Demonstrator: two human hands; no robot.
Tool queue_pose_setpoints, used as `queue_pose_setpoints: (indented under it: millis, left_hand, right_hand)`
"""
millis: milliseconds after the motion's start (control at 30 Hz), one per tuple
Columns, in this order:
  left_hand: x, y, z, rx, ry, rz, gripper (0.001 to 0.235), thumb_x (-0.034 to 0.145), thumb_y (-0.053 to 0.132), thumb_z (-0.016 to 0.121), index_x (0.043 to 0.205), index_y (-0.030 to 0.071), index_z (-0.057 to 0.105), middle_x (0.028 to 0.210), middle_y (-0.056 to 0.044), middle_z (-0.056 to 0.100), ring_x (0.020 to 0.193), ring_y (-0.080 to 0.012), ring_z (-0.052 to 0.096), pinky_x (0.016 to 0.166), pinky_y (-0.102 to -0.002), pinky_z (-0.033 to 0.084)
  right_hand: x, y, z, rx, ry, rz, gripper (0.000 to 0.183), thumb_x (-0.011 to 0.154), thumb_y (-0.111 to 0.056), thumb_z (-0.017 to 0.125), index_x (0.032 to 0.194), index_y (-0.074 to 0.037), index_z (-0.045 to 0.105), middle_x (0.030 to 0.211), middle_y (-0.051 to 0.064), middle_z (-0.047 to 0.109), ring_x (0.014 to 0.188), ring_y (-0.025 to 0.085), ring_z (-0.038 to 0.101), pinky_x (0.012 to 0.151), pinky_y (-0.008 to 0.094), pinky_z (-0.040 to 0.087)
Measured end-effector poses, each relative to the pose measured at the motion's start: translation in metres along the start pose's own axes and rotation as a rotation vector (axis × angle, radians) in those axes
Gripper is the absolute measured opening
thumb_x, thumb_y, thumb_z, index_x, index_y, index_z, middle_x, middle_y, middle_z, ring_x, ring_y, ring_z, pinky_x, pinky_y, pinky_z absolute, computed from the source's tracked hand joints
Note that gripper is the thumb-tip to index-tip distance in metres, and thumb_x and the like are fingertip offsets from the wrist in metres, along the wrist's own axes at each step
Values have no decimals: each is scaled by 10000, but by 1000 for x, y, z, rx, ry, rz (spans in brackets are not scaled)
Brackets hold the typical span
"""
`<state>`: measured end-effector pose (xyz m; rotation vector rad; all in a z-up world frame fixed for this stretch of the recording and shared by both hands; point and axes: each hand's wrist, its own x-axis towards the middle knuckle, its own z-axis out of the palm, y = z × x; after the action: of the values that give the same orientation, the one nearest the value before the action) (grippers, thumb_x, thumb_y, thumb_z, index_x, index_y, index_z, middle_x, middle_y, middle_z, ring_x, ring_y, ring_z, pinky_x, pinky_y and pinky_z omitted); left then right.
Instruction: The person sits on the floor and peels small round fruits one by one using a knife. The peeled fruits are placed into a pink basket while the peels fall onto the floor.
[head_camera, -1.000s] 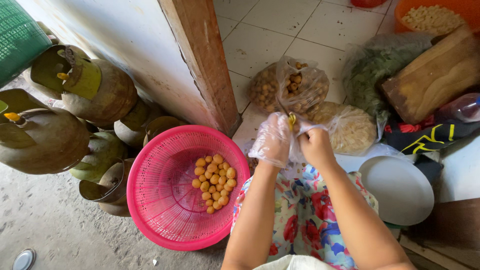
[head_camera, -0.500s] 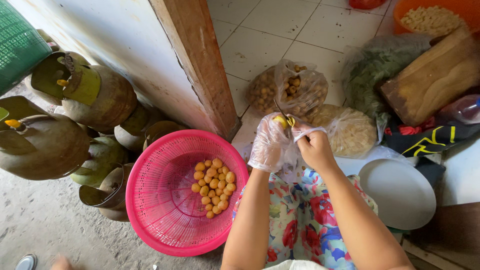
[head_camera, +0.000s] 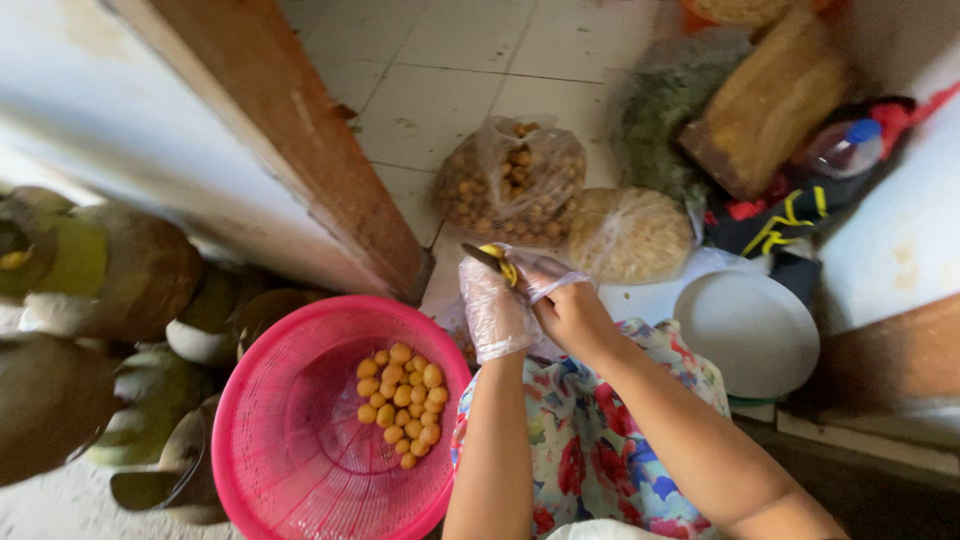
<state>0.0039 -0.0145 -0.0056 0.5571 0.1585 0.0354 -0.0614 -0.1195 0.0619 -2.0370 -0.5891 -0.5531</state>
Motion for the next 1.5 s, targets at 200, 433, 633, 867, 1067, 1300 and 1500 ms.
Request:
queue_pose_setpoints:
  millis: [200, 433, 633, 867, 1067, 1300, 1500]
  left_hand:
    - [-17, 0, 14, 137, 28, 75, 188, 981, 307, 566, 947, 124, 597, 833, 10, 577, 727, -94, 545, 617, -248, 445]
    - [-11, -6, 16, 289, -116, 121, 196, 1028, 290, 530, 972, 109, 579, 823, 11, 538, 720, -99, 495, 619, -262, 403]
    - [0, -1, 0, 1055, -301, 520, 218, 1061, 203, 446, 972, 40, 562, 919, -86, 558, 844, -216, 539, 727, -357, 459]
    - [0, 14, -21, 1498, -363, 776, 143, 974, 56, 521, 1102, 31, 578, 1092, -192, 572, 1016, -350, 549, 885, -432, 459]
    - [7, 19, -27, 1237, -287, 611, 108, 945, 89, 673, 1032, 59, 618, 980, -90, 601, 873, -232, 569, 770, -354, 483]
    - [1, 27, -28, 715, -69, 357, 280, 813, -43, 605, 1017, 139, 547, 925, 16, 542, 804, -109, 535, 662, -261, 483]
    - [8, 43, -16, 23, 236, -113, 155, 862, 223, 651, 948, 113, 584, 775, -35, 586, 676, -190, 549, 596, -328, 477]
  right_hand:
    - [-2, -10, -7, 4, 20, 131, 604, 860, 76, 575, 1440, -94, 576, 1187, 210, 686, 1097, 406, 670, 914, 415, 538]
    - [-6, -4, -9, 16, 111, 115, 474, 869, 36, 587, 1332, -64, 611, 1134, 212, 690, 1018, 407, 667, 840, 420, 537]
    - [-6, 27, 1, 31, 99, 326, 195, 896, 4, 566, 1041, -29, 692, 807, 217, 673, 695, 368, 657, 627, 408, 500]
    - [-11, 71, 31, 89, 123, 277, 194, 908, 5, 566, 1042, -8, 706, 876, 196, 718, 762, 305, 713, 679, 385, 536]
    - [-19, 99, 46, 381, -64, 822, 189, 1008, -128, 649, 1079, 11, 756, 909, 177, 733, 718, 195, 610, 661, 391, 513]
    - [-15, 90, 41, 396, -195, 813, 372, 934, -40, 534, 1281, -60, 668, 782, 8, 662, 568, 89, 550, 507, 287, 446]
    - [-4, 60, 19, 268, -113, 431, 428, 991, -46, 560, 1413, -50, 632, 735, 72, 620, 611, 95, 516, 544, 289, 441]
